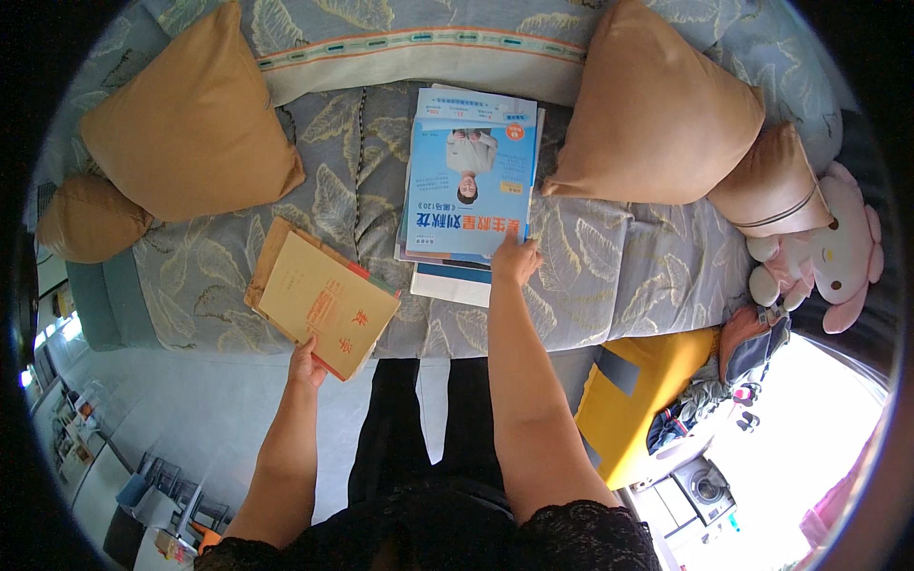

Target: The person tidies a bed by smoothing the bedsheet, arranging stuffed toys, placing pillows, and stacking books. They fold a blanket and place it at the foot of the bed, then organize the remaining items on the bed surface.

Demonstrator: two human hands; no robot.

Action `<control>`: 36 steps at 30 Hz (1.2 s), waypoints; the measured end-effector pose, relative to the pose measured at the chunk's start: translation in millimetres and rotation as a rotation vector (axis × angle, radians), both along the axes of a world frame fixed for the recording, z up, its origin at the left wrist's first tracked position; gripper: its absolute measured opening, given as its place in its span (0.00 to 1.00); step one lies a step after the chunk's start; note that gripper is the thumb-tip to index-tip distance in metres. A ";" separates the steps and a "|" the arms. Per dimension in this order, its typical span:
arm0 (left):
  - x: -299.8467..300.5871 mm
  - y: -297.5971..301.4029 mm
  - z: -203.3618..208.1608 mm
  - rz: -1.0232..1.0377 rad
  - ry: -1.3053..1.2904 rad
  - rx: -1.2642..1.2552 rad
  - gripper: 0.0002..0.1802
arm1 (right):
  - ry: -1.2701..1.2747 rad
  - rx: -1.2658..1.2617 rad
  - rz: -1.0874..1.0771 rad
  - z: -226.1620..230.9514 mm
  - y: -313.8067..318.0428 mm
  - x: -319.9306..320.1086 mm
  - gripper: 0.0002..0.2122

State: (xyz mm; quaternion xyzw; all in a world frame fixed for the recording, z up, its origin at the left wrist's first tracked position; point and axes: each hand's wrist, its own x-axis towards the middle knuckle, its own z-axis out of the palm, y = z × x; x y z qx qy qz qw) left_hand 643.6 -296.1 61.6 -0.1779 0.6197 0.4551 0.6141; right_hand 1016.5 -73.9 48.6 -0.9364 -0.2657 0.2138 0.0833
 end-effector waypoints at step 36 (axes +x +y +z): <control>-59.0 -29.0 206.9 0.165 0.077 0.556 0.40 | 1.298 -0.276 0.437 106.1 -87.1 -149.4 0.24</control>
